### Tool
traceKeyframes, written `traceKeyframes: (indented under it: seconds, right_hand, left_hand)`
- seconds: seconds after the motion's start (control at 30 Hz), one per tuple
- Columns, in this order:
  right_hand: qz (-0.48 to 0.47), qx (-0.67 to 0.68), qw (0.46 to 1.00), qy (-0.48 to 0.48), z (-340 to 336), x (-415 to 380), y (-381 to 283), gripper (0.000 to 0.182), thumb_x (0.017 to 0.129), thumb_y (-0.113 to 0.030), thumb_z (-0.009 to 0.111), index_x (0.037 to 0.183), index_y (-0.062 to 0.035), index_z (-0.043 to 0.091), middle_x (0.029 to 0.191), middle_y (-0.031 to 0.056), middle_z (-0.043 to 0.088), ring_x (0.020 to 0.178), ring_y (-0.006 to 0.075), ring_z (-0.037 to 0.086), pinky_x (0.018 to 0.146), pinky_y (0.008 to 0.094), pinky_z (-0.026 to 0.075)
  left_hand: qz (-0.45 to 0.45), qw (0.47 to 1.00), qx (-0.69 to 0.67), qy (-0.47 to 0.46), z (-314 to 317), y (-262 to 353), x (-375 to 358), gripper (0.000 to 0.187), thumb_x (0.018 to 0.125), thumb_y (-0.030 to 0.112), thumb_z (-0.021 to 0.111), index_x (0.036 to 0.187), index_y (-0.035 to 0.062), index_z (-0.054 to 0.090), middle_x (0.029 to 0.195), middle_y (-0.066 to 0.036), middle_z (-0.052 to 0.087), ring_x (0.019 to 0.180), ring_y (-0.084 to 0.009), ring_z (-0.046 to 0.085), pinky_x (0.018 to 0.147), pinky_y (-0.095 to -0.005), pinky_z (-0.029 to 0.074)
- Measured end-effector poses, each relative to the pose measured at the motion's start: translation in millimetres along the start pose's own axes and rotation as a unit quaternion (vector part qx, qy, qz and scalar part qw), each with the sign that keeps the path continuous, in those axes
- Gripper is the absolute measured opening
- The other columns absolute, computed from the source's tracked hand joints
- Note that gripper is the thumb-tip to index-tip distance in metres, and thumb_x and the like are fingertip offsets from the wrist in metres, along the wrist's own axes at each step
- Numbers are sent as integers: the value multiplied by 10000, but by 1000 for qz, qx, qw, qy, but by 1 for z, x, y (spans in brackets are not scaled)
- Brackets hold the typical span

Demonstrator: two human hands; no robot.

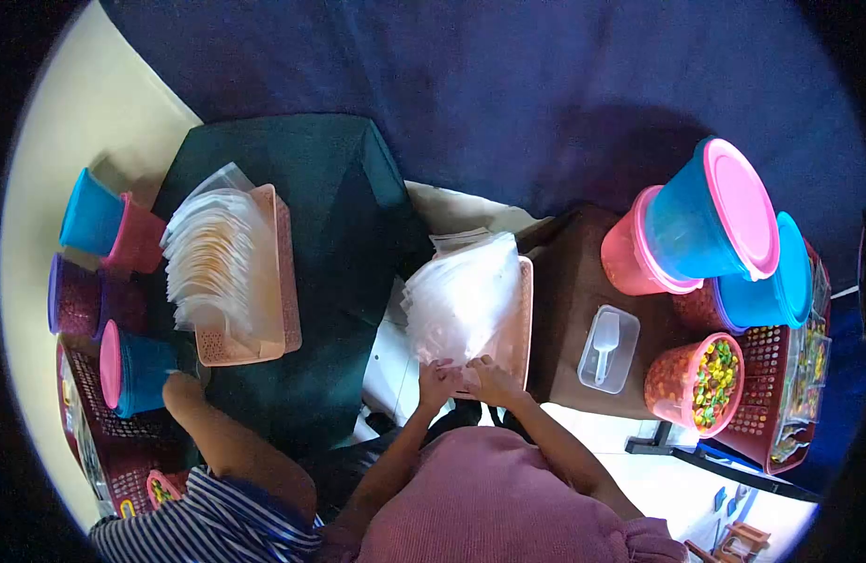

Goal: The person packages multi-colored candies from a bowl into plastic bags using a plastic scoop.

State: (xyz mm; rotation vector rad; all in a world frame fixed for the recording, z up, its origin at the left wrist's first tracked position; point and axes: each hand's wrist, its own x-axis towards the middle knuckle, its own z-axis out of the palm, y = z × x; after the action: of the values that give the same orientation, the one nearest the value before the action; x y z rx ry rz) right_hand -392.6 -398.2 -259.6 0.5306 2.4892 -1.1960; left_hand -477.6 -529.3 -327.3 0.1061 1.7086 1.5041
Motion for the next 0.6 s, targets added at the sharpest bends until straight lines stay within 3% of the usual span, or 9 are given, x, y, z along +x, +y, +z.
traceKeyframes:
  seconds: [0.07, 0.13, 0.27, 0.33, 0.47, 0.53, 0.57, 0.6]
  right_hand:
    - [5, 13, 999, 36, 9, 1, 8, 435, 745, -294, 566, 1071, -23, 470, 1064, 192, 466, 983, 351, 485, 811, 418, 408]
    - [-22, 57, 993, 104, 12, 0, 11, 436, 731, -292, 592, 1042, -11, 473, 1042, 195, 469, 954, 351, 493, 799, 414, 412]
    - [-13, 60, 988, 143, 7, -2, 10, 441, 725, -293, 602, 1041, -14, 473, 1017, 187, 484, 922, 351, 502, 783, 410, 419]
    - [-20, 11, 986, 165, 3, -8, 6, 442, 727, -280, 605, 1057, -19, 467, 1014, 178, 506, 916, 338, 519, 779, 411, 423]
    - [-42, -20, 980, 193, 1, -14, 5, 384, 731, -227, 600, 1025, -4, 497, 970, 169, 554, 860, 310, 566, 741, 383, 454]
    - [-29, 90, 984, 149, 6, -10, 12, 344, 733, -149, 582, 1029, 16, 521, 926, 175, 585, 797, 271, 604, 694, 339, 478]
    - [-29, 88, 983, 156, 7, -11, 17, 344, 733, -149, 582, 1029, 16, 521, 926, 175, 585, 797, 271, 604, 694, 339, 478]
    - [-41, 131, 970, 199, 4, -14, 16, 376, 734, -141, 578, 1083, -21, 503, 857, 171, 601, 737, 255, 614, 651, 333, 485]
  left_hand:
    - [8, 999, -15, -41, 5, 11, -3, 313, 760, 5, 571, 1051, -44, 470, 858, -101, 592, 798, -141, 577, 695, -251, 477]
    - [71, 996, 4, -48, 7, 12, -4, 228, 760, 17, 590, 969, -56, 534, 832, -113, 610, 782, -135, 589, 687, -245, 478]
    - [97, 993, -15, -63, 6, 15, -1, 173, 752, 21, 586, 890, -80, 565, 870, -130, 611, 784, -165, 594, 681, -267, 495]
    - [78, 994, 28, -73, 7, 22, 0, 162, 746, 48, 628, 863, -53, 580, 753, -80, 611, 670, -106, 576, 611, -221, 469]
    - [75, 993, 35, -79, 19, 42, -2, 178, 736, 67, 646, 851, -52, 580, 685, -61, 600, 615, -96, 561, 578, -216, 463]
    - [113, 986, 25, -119, 23, 49, -2, 251, 732, 85, 656, 933, -29, 558, 821, -76, 598, 734, -106, 563, 619, -230, 462]
    - [118, 985, 26, -123, 26, 52, -3, 251, 732, 85, 656, 933, -29, 558, 821, -76, 598, 734, -106, 563, 619, -230, 462]
    - [133, 984, 59, -105, 33, 63, -11, 307, 733, 97, 657, 994, -8, 533, 925, -87, 567, 822, -122, 544, 671, -253, 461]
